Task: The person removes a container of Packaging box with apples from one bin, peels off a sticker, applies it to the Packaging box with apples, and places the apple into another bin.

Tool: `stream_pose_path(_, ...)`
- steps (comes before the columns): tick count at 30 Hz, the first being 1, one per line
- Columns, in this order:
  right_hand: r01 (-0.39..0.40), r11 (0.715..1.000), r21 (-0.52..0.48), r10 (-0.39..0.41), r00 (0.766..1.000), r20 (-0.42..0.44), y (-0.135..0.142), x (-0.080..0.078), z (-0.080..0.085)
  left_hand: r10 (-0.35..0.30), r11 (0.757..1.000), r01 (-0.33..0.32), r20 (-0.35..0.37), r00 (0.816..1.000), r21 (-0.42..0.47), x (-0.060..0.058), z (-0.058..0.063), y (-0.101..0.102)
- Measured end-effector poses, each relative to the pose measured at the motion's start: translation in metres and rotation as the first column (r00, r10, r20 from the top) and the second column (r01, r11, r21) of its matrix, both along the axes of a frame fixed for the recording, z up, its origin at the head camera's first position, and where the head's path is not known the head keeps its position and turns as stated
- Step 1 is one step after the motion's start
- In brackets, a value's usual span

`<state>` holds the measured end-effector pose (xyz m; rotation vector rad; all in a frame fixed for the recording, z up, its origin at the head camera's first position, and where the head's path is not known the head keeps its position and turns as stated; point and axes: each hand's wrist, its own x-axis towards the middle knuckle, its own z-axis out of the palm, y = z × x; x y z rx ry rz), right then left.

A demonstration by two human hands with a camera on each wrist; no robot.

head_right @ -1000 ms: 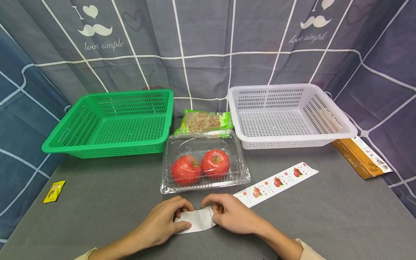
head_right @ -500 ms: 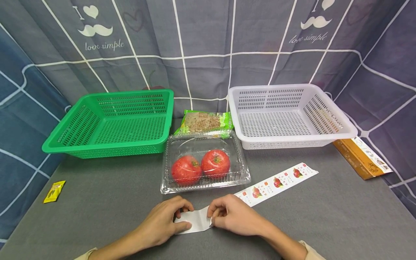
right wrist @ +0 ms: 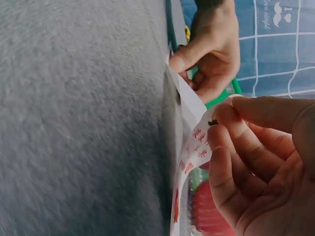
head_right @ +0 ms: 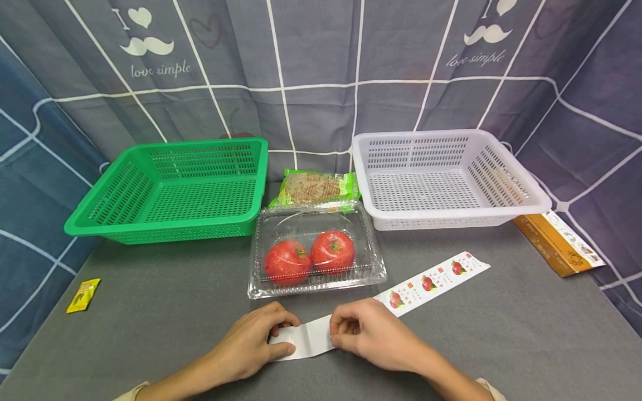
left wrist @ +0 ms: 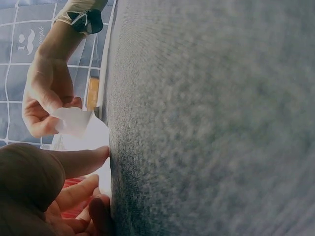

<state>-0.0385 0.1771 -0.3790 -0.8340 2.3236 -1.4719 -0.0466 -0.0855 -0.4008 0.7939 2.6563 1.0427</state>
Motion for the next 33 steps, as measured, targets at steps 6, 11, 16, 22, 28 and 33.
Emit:
stream_pose_path(6,-0.04,0.998,-0.058,0.031,0.988,-0.151,0.01,0.0,0.006,-0.004,1.0,0.004,-0.008,1.0,-0.003,0.0,0.0,0.0)
stream_pose_path(11,-0.047,0.993,-0.105,0.024,0.976,-0.216,0.012,0.0,0.012,-0.006,1.0,0.006,-0.016,1.0,-0.004,0.001,0.001,-0.001)
stream_pose_path(16,0.015,0.989,-0.149,-0.052,0.968,-0.246,0.012,0.0,0.023,-0.01,1.0,0.01,-0.015,1.0,-0.002,0.001,0.001,-0.001)
stream_pose_path(22,0.092,0.964,-0.248,-0.163,0.945,-0.283,0.016,-0.002,0.036,-0.017,1.0,0.017,-0.023,1.0,-0.008,0.001,0.001,-0.001)
stream_pose_path(28,0.164,0.936,-0.313,-0.244,0.941,-0.235,0.022,-0.013,0.047,-0.036,0.999,0.036,-0.005,0.999,0.032,0.001,0.002,-0.003)
stream_pose_path(33,0.269,0.928,-0.257,-0.315,0.935,-0.16,0.023,-0.026,0.057,-0.014,0.987,-0.001,0.089,0.996,0.163,0.001,0.002,-0.008)
